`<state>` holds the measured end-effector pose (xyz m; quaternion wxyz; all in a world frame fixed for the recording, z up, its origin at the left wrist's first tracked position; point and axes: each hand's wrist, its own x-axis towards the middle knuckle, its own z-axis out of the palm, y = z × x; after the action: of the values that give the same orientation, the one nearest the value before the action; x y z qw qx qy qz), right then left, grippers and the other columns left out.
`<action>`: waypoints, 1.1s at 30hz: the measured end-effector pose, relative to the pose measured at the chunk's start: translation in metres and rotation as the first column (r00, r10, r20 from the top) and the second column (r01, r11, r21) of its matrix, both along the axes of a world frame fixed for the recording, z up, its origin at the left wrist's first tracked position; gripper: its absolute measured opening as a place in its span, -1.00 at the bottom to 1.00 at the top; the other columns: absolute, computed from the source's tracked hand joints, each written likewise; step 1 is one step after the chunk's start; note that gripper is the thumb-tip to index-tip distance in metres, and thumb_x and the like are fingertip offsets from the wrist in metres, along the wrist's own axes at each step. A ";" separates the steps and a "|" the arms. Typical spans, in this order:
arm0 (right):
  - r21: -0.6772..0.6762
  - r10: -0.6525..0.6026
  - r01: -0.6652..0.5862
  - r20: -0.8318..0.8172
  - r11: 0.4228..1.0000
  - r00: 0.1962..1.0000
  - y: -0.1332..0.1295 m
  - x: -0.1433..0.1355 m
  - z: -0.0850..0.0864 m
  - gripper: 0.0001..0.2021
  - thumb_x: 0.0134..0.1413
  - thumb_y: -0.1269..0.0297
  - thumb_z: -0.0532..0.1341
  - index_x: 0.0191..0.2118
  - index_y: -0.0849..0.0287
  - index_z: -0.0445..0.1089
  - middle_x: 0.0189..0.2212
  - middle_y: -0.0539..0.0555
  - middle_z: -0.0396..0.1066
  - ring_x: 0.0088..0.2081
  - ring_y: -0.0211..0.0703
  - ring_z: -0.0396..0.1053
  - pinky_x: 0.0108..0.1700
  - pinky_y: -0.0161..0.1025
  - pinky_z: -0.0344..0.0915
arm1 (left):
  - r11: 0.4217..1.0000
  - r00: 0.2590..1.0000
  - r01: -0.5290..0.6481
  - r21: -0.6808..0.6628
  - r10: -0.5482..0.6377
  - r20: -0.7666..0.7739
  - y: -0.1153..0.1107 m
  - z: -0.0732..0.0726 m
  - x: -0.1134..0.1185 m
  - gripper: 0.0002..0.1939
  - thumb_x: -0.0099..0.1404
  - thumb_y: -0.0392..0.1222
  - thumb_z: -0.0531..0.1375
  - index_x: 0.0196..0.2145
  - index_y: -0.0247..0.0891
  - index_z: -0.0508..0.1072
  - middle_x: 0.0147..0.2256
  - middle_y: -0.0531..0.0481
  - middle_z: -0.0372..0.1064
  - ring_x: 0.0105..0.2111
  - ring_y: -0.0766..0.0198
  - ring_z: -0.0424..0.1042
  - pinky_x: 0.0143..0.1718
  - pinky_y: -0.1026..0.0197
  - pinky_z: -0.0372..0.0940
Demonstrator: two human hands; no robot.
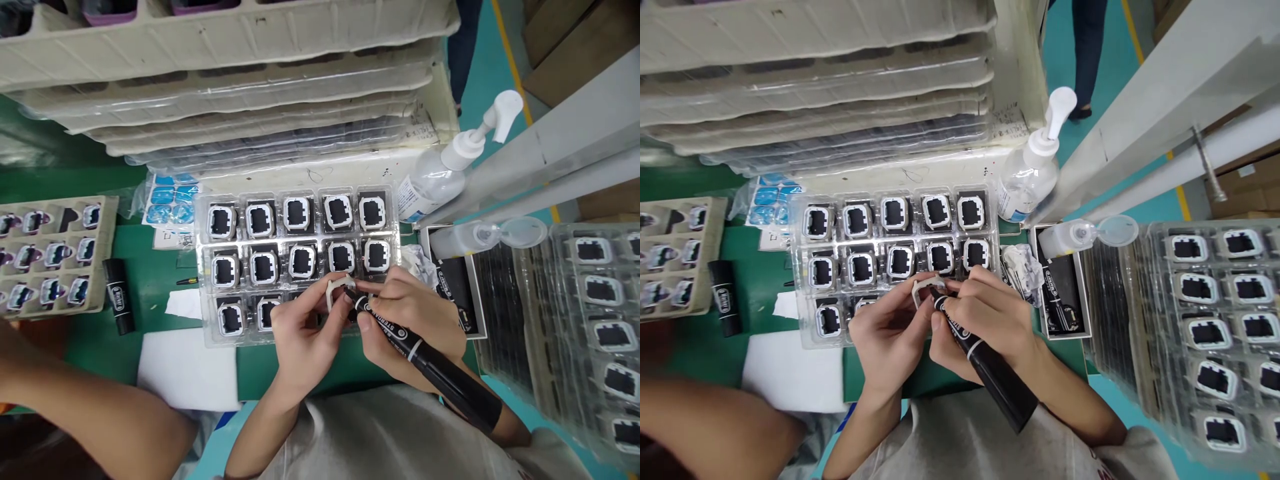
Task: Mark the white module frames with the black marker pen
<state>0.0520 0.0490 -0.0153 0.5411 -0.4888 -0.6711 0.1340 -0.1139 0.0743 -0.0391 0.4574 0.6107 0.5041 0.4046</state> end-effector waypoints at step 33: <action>-0.032 0.102 -0.112 -0.235 0.993 0.967 0.000 -0.002 -0.001 -0.64 0.11 0.66 0.37 -0.07 0.10 0.46 -0.32 0.03 0.44 -0.27 -0.11 0.48 -0.04 0.11 0.69 | 1.000 0.978 -0.016 -0.012 0.018 0.206 0.001 -0.003 0.003 -0.70 0.39 -0.33 0.43 0.04 -0.11 0.71 -0.24 0.06 0.72 -0.41 0.39 0.62 -0.28 0.43 0.52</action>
<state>0.0498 0.0490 -0.0167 0.5970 -0.4449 -0.6250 0.2345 -0.1110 0.0748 -0.0420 0.5067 0.5589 0.4612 0.4670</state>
